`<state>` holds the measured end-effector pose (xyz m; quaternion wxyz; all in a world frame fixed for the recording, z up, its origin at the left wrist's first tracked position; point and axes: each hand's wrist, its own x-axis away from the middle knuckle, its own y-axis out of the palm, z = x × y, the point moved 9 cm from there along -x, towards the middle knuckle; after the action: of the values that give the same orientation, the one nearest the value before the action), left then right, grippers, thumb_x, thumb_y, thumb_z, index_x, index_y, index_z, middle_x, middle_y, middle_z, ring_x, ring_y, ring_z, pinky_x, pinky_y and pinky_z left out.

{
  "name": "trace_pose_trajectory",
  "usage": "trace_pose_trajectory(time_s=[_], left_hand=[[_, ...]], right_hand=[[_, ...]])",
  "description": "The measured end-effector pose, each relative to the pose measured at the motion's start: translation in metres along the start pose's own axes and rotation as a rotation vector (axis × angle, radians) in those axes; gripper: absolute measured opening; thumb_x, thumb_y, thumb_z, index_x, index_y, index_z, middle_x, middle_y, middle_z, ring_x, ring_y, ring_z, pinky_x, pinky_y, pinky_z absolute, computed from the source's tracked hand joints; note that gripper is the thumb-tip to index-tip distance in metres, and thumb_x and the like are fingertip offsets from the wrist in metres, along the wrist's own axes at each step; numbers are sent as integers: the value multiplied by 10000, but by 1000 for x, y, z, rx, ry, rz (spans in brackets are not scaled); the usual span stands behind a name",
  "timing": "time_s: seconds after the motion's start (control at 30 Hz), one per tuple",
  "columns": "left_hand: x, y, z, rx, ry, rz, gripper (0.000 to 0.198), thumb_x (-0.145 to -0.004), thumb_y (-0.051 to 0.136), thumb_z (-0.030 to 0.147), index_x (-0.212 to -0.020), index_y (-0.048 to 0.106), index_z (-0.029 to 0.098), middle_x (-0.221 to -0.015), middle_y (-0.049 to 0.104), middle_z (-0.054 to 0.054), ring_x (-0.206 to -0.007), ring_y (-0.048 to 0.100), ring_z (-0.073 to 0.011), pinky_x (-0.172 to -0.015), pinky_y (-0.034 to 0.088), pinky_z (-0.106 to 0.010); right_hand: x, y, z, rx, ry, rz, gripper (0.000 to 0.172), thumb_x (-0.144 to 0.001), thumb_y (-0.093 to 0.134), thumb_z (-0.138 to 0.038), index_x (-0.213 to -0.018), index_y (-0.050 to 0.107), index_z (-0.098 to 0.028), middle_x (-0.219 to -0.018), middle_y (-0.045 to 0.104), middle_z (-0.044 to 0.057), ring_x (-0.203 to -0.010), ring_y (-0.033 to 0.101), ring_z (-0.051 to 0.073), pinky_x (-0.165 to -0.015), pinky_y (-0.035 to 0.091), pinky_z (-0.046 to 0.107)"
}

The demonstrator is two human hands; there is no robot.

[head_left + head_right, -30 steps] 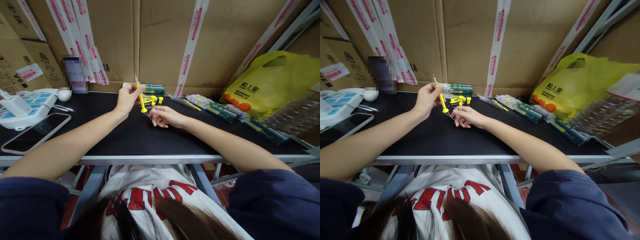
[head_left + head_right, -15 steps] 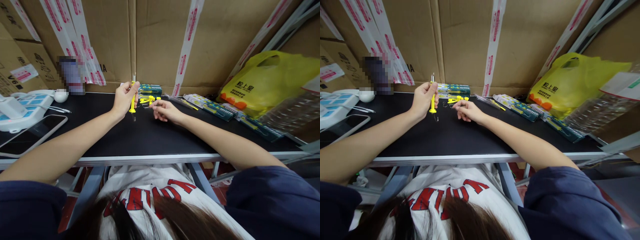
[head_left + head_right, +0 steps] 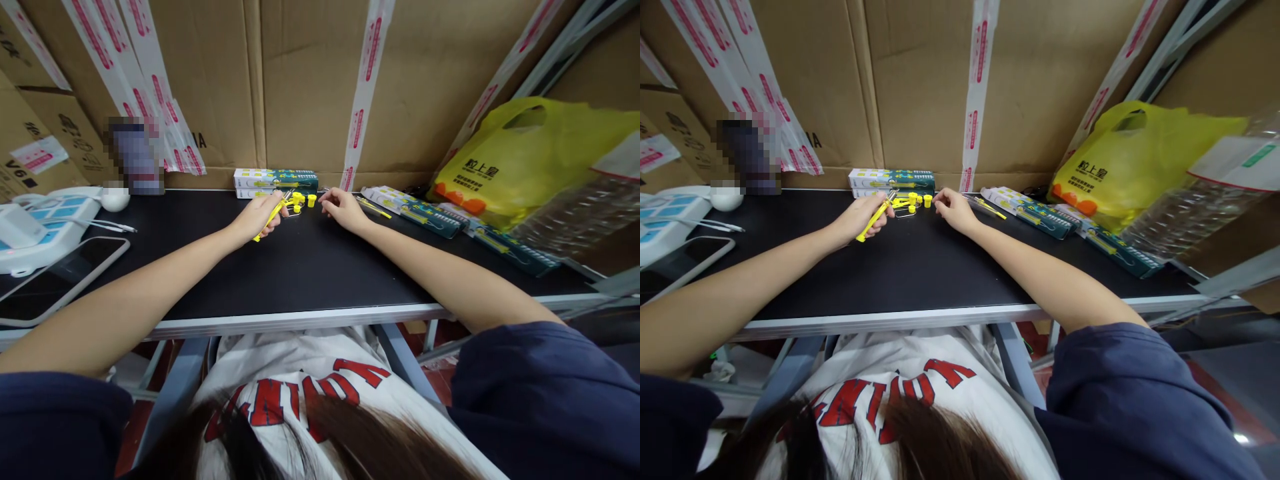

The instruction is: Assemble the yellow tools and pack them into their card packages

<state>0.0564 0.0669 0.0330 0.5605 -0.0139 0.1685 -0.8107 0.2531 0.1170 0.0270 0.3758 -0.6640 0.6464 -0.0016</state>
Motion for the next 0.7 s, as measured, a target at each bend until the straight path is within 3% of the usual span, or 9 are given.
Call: trace_pose_trajectory(time_s=[0.13,0.27,0.43,0.7], left_hand=[[-1,-7,4,-87,98,37,280,-1017,438,387,-867,583,200,-492,398,68,-359,340,-64,-356,252,-189],[0,-20,11,-173,203,152,218,-1010,438,294,-882,586,198,-553,468,51,-407,400,-60,-384,311,-180],[-4,-30,6,-121,169,254,201,-995,440,226,-844,565,184,-706,579,13,-472,493,-57,-451,420,-189],[-4,-35,-2,24,66,328,268,-985,373,162,-776,536,196,-556,459,47,-412,346,-64,-395,257,-199]], right_hand=[[4,6,-10,159,-103,-32,61,-845,516,-189,-867,573,-184,-758,627,25,-717,577,170,-719,481,318],[11,14,-24,306,-197,-72,90,-843,517,-189,-895,590,-176,-844,669,58,-761,588,185,-754,459,325],[17,24,-32,413,-240,-119,123,-858,525,-188,-940,614,-166,-899,680,77,-783,588,191,-741,442,314],[24,33,-42,495,-308,-176,144,-909,528,-208,-1010,622,-165,-942,663,77,-828,578,198,-768,449,317]])
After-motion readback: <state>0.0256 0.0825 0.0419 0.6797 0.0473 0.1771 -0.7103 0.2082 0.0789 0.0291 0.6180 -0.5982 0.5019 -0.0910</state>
